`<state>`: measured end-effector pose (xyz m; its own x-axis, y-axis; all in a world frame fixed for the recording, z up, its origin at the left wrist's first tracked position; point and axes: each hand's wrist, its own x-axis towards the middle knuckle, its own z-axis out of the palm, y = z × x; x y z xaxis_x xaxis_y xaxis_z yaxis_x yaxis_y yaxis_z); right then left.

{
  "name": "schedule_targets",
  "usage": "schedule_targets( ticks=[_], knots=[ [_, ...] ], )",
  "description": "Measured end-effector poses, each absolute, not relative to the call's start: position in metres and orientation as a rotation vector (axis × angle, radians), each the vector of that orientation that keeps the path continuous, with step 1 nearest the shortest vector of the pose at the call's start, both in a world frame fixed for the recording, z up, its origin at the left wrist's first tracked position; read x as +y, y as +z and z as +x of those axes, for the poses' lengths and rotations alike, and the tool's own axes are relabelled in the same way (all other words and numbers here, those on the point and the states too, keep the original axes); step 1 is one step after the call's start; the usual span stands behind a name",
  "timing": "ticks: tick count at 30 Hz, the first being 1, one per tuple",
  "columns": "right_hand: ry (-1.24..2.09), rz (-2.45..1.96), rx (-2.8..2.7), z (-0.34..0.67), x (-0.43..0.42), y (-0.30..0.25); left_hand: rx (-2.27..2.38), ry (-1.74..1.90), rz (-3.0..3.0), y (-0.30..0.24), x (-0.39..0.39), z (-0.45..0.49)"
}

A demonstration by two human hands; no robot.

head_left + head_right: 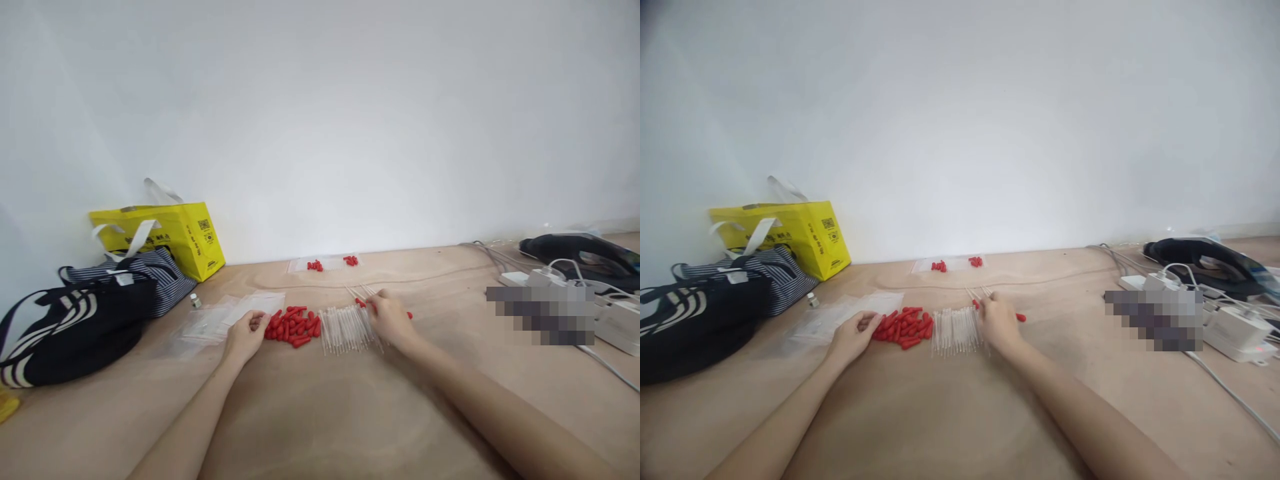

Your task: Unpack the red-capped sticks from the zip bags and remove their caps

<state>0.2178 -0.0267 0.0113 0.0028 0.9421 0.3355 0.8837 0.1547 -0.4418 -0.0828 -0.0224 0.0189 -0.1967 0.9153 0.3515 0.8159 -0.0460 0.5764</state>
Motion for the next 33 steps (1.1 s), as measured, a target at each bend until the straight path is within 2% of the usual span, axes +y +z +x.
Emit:
schedule_targets(
  ticks=[7,14,24,33],
  knots=[
    [0.475,-1.869,-1.700,0.309,-0.013,-0.002,2.156,1.211,1.918,0.026,-0.025,-0.081],
    [0.701,-1.789,-1.688,0.306,-0.012,-0.014,2.079,1.320,2.154,0.022,-0.031,-0.070],
    [0.603,-1.920,-1.562,0.298,0.009,-0.006,2.064,1.316,2.199,0.017,-0.028,-0.072],
    [0.659,-2.047,-1.534,0.274,0.040,0.000,2.076,1.303,2.220,0.019,-0.031,-0.070]
  ],
)
